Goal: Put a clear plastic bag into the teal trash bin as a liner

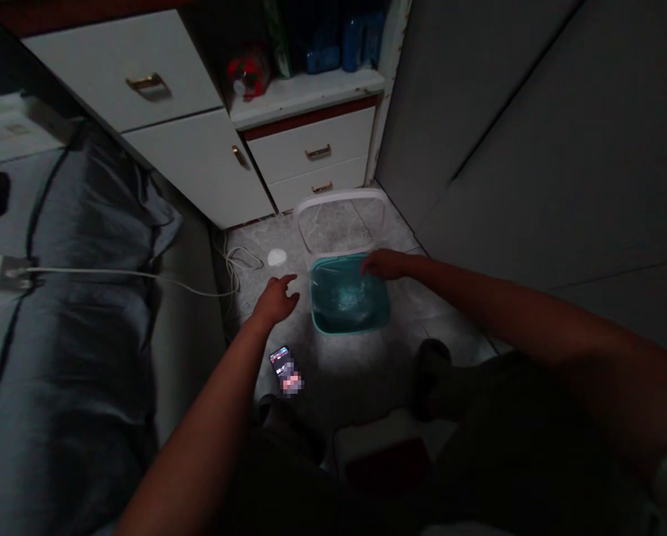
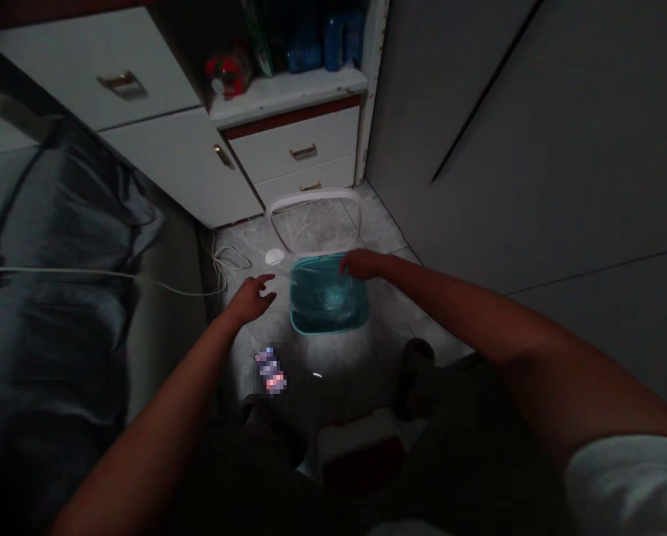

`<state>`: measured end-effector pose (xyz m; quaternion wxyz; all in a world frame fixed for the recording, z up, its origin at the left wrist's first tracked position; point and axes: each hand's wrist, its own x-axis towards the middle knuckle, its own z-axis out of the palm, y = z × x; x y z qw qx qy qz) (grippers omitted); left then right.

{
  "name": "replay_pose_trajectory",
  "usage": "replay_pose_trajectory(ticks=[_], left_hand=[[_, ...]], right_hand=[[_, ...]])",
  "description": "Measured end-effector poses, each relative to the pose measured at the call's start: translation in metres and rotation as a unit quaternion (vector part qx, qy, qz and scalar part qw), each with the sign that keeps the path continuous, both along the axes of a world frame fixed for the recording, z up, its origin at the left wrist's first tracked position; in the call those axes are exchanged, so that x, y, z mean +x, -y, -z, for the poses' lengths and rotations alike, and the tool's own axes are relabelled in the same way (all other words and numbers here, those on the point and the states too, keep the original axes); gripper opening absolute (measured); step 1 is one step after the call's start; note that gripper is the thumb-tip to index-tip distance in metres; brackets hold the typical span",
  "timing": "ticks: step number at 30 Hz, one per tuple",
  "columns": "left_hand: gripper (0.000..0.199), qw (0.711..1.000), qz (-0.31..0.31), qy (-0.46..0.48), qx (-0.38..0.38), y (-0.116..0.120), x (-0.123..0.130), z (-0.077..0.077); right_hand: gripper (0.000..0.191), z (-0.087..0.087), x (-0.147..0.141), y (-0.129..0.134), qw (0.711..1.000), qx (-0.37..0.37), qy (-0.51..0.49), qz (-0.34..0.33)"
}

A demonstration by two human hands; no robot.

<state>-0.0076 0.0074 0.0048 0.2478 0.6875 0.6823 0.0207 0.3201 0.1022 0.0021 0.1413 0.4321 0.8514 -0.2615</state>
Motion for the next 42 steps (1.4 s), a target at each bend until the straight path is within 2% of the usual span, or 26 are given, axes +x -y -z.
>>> replay_pose_trajectory(ticks=[3, 5, 6, 8, 10, 12, 15, 18, 21, 24, 28, 35, 37, 42], left_hand=[[0.061, 0.999, -0.006, -0.042, -0.012, 0.001, -0.009, 0.001], [0.062, 0.996, -0.012, -0.088, -0.006, 0.005, -0.011, -0.003], [0.061, 0.993, -0.016, -0.114, 0.012, 0.008, -0.01, -0.007], [0.057, 0.984, -0.029, -0.159, 0.082, 0.017, -0.004, -0.016], [0.049, 0.971, -0.026, -0.178, 0.159, 0.025, 0.006, -0.025], [0.04, 0.967, 0.023, -0.168, 0.19, 0.032, 0.015, -0.029], [0.04, 0.972, 0.144, -0.119, 0.145, 0.036, 0.022, -0.022], [0.043, 0.972, 0.192, -0.106, 0.081, 0.037, 0.016, -0.004], [0.046, 0.974, 0.182, -0.129, 0.039, 0.036, 0.006, 0.012], [0.038, 0.978, 0.165, -0.125, 0.018, 0.034, 0.0, 0.023], [0.025, 0.986, 0.15, -0.075, 0.027, 0.029, -0.005, 0.033], [0.01, 0.989, 0.138, 0.025, 0.045, 0.032, -0.024, 0.052], [0.008, 0.988, 0.138, 0.055, 0.047, 0.035, -0.029, 0.055], [0.007, 0.985, 0.122, 0.113, 0.054, 0.041, -0.038, 0.055]], right_hand=[[0.049, -0.031, 0.053, 0.002, 0.987, 0.049, 0.128, 0.088], [0.048, -0.045, 0.076, 0.021, 0.965, 0.073, 0.206, 0.142], [0.046, -0.05, 0.082, 0.035, 0.961, 0.091, 0.212, 0.155], [0.041, -0.054, 0.081, 0.067, 0.963, 0.14, 0.168, 0.158], [0.037, -0.052, 0.069, 0.099, 0.972, 0.168, 0.098, 0.135], [0.034, -0.045, 0.051, 0.123, 0.983, 0.153, 0.045, 0.087], [0.039, -0.031, 0.031, 0.139, 0.994, 0.105, 0.017, 0.001], [0.047, -0.016, 0.026, 0.135, 0.993, 0.096, 0.06, -0.011], [0.048, -0.008, 0.034, 0.12, 0.988, 0.113, 0.106, 0.015], [0.046, -0.004, 0.044, 0.106, 0.985, 0.113, 0.123, 0.039], [0.037, 0.005, 0.056, 0.097, 0.986, 0.098, 0.129, 0.049], [0.029, 0.024, 0.07, 0.102, 0.992, 0.053, 0.106, 0.05], [0.024, 0.025, 0.072, 0.102, 0.992, 0.052, 0.106, 0.052], [0.026, 0.017, 0.084, 0.098, 0.989, 0.075, 0.11, 0.061]])
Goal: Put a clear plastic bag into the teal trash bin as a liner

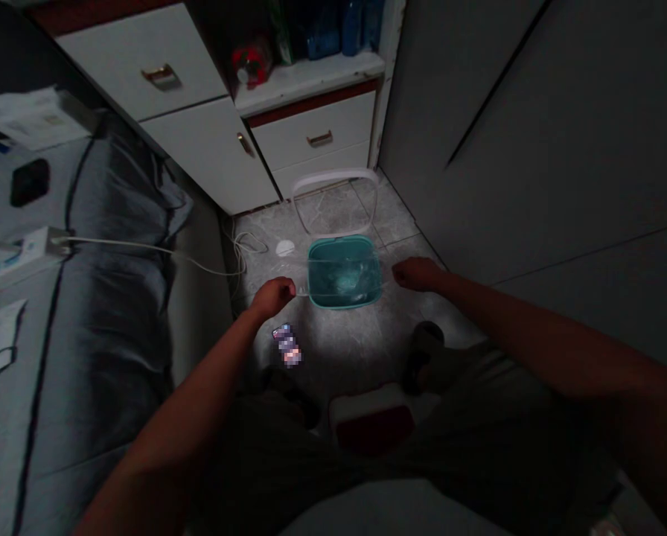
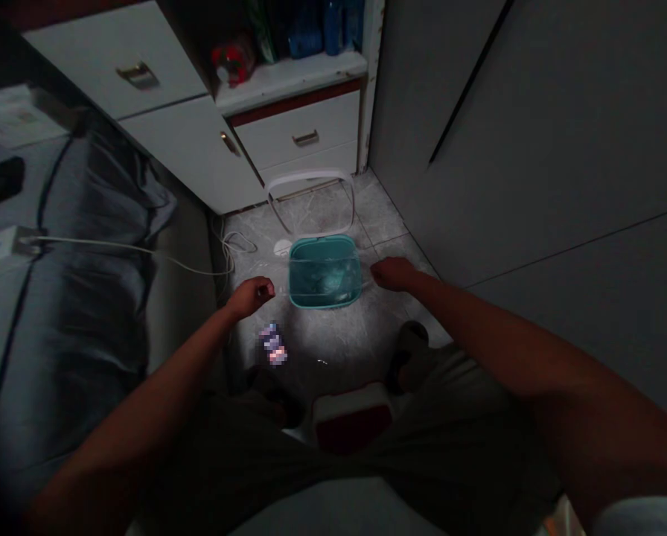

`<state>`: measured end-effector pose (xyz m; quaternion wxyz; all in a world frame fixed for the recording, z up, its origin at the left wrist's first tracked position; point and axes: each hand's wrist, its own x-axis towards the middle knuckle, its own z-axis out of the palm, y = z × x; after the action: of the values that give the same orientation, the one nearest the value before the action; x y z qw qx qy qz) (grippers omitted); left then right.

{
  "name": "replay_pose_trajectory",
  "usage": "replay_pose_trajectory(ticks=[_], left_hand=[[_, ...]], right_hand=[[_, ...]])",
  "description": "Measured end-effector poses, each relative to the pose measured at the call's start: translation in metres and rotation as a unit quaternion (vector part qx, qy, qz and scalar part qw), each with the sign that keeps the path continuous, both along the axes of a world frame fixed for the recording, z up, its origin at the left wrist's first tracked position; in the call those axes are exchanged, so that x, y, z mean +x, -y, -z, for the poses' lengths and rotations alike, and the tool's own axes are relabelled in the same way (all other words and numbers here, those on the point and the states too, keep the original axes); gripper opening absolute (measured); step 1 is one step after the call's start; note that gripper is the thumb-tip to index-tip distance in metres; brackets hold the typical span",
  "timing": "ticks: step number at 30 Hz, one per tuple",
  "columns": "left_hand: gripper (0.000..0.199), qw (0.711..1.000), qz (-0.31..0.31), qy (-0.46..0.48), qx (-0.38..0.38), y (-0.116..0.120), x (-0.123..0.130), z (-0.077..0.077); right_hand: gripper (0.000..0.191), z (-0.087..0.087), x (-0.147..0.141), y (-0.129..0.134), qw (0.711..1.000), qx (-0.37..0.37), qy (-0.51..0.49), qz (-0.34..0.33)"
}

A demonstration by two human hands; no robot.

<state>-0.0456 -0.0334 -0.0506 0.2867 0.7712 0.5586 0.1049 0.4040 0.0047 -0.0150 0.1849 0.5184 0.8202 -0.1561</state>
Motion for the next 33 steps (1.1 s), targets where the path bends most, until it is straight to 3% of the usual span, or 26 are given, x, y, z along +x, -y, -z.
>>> replay_pose_trajectory(ticks=[6, 12, 15, 19, 22, 26, 28, 30, 33], left_hand=[[0.011, 0.998, 0.041, 0.001, -0.046, 0.016, -0.006, 0.005], [0.014, 0.988, 0.108, -0.068, -0.092, 0.027, -0.002, 0.013], [0.015, 0.987, 0.104, -0.093, -0.082, 0.024, 0.001, 0.017], [0.012, 0.995, 0.029, -0.075, -0.061, 0.013, 0.006, 0.029], [0.01, 0.996, -0.044, 0.034, -0.069, 0.004, 0.01, 0.039], [0.023, 0.96, -0.169, 0.188, -0.12, -0.007, 0.011, 0.042], [0.031, 0.936, -0.221, 0.219, -0.168, -0.01, 0.01, 0.037], [0.033, 0.923, -0.251, 0.223, -0.187, -0.01, 0.01, 0.029], [0.031, 0.952, -0.259, 0.148, -0.071, -0.006, 0.014, 0.016]], right_hand=[[0.017, -0.004, 0.014, 0.004, 0.998, -0.063, 0.0, -0.031], [0.017, 0.01, 0.007, 0.019, 0.987, -0.141, 0.037, -0.074], [0.016, 0.017, 0.0, 0.022, 0.988, -0.133, 0.045, -0.063], [0.016, 0.027, -0.003, 0.017, 0.997, -0.071, 0.031, -0.005], [0.018, 0.036, -0.001, 0.009, 0.999, -0.027, 0.013, 0.033], [0.022, 0.045, 0.002, 0.002, 0.991, -0.026, -0.073, 0.112], [0.031, 0.047, 0.001, 0.0, 0.971, -0.059, -0.143, 0.181], [0.04, 0.047, -0.002, 0.001, 0.931, -0.104, -0.217, 0.275], [0.037, 0.045, -0.008, 0.002, 0.871, -0.131, -0.284, 0.379]])
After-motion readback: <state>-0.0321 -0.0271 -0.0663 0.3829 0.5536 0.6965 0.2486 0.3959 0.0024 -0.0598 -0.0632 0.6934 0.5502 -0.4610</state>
